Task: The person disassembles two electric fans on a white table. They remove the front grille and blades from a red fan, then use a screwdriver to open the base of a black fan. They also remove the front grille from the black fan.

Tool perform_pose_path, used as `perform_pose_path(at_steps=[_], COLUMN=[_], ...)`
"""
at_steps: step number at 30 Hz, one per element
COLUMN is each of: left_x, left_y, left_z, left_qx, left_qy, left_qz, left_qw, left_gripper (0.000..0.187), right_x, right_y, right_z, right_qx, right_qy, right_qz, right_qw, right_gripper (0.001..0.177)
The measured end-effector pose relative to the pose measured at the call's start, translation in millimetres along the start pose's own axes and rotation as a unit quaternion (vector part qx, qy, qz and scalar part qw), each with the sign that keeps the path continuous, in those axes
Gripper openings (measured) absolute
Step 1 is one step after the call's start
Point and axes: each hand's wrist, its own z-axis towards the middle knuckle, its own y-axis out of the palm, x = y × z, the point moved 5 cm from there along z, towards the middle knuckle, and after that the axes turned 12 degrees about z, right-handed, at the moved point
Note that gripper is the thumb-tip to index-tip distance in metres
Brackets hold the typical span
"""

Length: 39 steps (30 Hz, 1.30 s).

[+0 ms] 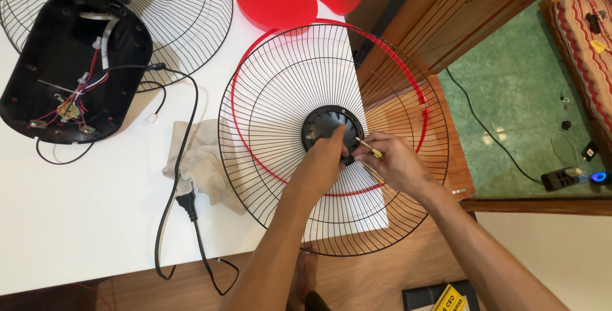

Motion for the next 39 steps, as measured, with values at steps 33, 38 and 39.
perform_pose_path(at_steps=[33,38,39], left_x=[-1.1,-0.5,-0.3], left_y=[0.3,1.2,1.5], left_z=[3.4,5.1,4.4], left_qx=[0.003,0.002,0.000], left_qy=[-0.020,-0.023,-0.023], left_qz=[-0.011,0.001,0.002], left_qw=[1.000,1.000,1.000], left_gripper=[0.082,0.085,0.085], right_x=[-20.0,-19.7,-20.4], right_y=[1.3,4.8,5.8], right_z=[-12.3,-14.1,-14.5], right_qx=[0.066,0.094,0.101], right_qy=[-0.021,-0.021,-0.014], right_qz=[-0.050,-0.033,-0.036], right_qw=[0.996,0.995,0.994], right_gripper=[0.016,0.014,0.015])
